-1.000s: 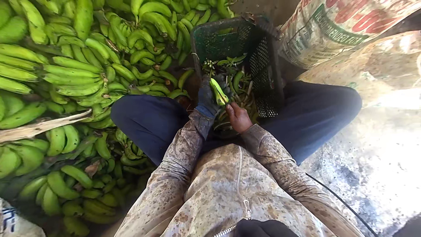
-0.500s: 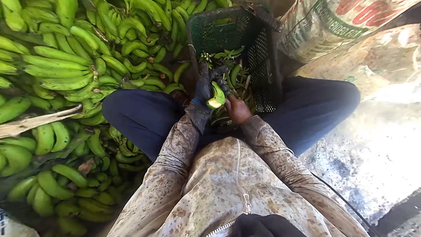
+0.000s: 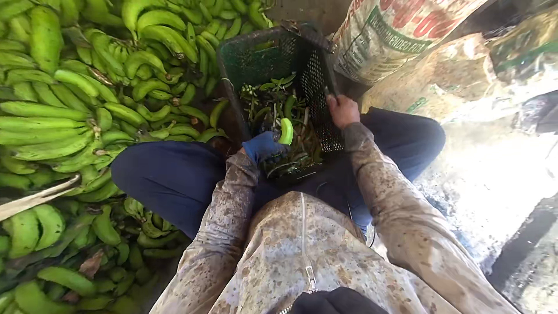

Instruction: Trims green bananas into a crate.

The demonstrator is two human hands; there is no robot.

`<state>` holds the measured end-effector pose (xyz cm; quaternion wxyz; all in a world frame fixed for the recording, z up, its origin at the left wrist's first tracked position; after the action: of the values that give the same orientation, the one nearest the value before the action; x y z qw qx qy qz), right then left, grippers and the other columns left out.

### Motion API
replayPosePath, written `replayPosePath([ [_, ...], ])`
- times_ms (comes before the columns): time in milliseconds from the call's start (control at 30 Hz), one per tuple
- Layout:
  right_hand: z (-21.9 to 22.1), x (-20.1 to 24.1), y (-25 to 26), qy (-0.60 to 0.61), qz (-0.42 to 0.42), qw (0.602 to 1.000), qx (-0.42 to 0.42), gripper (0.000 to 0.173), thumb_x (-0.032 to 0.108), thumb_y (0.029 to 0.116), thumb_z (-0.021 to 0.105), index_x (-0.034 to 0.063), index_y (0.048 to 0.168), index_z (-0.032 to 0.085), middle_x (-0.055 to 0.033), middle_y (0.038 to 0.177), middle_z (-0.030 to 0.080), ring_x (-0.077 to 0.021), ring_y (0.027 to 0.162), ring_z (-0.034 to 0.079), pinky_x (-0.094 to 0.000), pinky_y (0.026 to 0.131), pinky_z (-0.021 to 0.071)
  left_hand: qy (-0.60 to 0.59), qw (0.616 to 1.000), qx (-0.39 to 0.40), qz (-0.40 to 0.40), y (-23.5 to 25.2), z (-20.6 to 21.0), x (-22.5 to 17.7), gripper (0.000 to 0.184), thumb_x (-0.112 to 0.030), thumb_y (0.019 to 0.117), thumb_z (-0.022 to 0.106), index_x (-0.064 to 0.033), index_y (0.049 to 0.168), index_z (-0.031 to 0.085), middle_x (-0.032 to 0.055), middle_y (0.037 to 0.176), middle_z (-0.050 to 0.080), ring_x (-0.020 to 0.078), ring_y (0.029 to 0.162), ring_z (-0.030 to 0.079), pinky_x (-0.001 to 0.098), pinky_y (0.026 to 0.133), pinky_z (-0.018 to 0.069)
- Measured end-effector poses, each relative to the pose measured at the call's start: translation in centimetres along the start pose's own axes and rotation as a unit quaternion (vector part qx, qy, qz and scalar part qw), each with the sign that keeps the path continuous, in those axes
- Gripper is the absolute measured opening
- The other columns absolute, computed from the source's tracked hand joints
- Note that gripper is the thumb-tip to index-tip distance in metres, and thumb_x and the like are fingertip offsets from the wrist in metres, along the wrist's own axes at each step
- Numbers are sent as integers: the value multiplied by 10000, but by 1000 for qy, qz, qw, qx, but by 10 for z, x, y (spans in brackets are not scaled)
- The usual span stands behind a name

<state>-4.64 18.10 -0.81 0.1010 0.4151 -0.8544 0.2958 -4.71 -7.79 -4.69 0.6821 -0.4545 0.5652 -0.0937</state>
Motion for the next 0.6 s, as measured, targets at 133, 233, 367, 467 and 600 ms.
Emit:
replayPosePath([
  [133,28,35,-52,196,-104,968,121,410,354,928,772,57,1204,712,-132,1038,739,-232,906,711,-485,869,588,134,982,-67,113,8,3,-29,602,-334,937,743,-107,1443,507,173,1172,684,289,983,699,549,880,574],
  [233,26,48,-70,276,-140,941,138,371,188,841,853,13,1142,727,-119,997,748,-175,888,712,-423,868,595,116,967,-94,206,5,12,-54,760,-329,878,796,-158,1521,429,165,1256,672,292,1119,677,573,980,536],
  [367,-70,37,-81,261,-227,933,-99,368,172,799,866,-3,1090,722,-101,974,747,-154,885,719,-394,852,619,6,967,-97,236,3,-3,-59,900,-267,882,796,-208,1614,276,78,1320,662,185,1073,688,411,931,581],
  [467,-168,8,-96,179,-212,917,-287,483,251,865,823,-42,1218,672,-118,1078,740,-132,975,720,-337,915,608,60,974,-161,146,10,-28,-36,777,-367,939,743,-174,1584,356,136,1291,672,294,1129,675,538,989,535],
  [600,-249,-51,-81,72,-20,902,-425,706,394,848,782,9,1387,539,-106,1189,685,-146,1058,672,-341,958,547,72,975,-196,75,22,-34,-22,684,-424,966,691,-172,1543,422,167,1292,660,333,1167,651,577,1010,500],
])
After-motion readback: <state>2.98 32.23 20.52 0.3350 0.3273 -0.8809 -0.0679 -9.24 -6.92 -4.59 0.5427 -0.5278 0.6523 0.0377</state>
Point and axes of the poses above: each hand's wrist, its own y-axis towards the middle knuckle, its own z-axis out of the palm, x = y × z, the point moved 9 cm from there along y, towards the middle knuckle
